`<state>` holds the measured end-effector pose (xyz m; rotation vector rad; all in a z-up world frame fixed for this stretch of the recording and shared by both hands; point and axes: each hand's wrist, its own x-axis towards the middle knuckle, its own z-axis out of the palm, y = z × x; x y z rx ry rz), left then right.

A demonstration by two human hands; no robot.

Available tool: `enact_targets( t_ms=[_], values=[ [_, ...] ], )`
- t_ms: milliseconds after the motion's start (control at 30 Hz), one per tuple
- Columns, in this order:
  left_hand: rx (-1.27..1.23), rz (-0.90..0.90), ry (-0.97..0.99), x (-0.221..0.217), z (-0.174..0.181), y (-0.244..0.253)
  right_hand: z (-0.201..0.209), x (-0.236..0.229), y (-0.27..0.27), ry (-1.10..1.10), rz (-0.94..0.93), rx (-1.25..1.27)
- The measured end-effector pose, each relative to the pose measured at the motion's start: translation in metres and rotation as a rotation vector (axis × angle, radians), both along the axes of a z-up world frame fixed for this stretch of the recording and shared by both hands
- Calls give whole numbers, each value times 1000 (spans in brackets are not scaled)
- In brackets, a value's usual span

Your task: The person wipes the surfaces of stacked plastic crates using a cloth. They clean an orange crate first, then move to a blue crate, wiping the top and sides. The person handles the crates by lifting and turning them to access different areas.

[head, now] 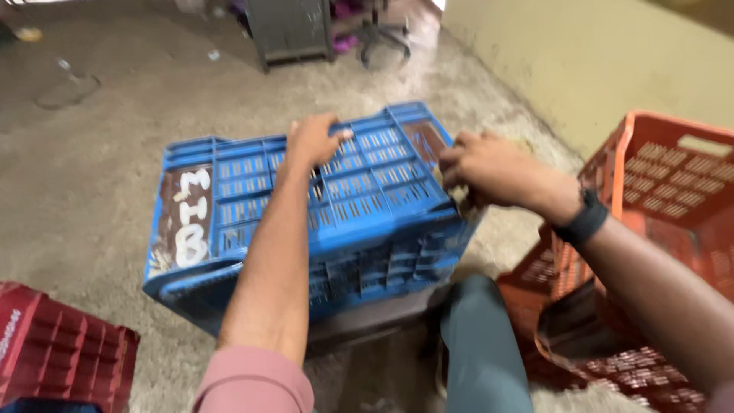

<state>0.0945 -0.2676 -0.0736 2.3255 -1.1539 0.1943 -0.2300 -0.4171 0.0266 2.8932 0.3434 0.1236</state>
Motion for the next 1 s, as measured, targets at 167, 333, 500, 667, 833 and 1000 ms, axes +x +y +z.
enact_targets(
  t_ms=[167, 333, 500, 667, 833, 1000],
  values=[
    [-26, -5, -5, -8, -1, 3, -14, 28, -26, -150, -115, 219],
    [-14, 4, 42, -10, 3, 5, -51, 99, -69, -404, -259, 274],
    [-30, 27, -32, -3, 4, 2, -56, 152, -91, -369, -294, 300],
    [-20, 34, 47, -5, -5, 1, -67, 139, -92, -328, -95, 365],
    [-14, 43, 14, -4, -6, 1, -59, 105, -84, -223, -57, 474],
    [-8, 69, 13, -9, -1, 1, -38, 61, -63, -49, -71, 501]
  ],
)
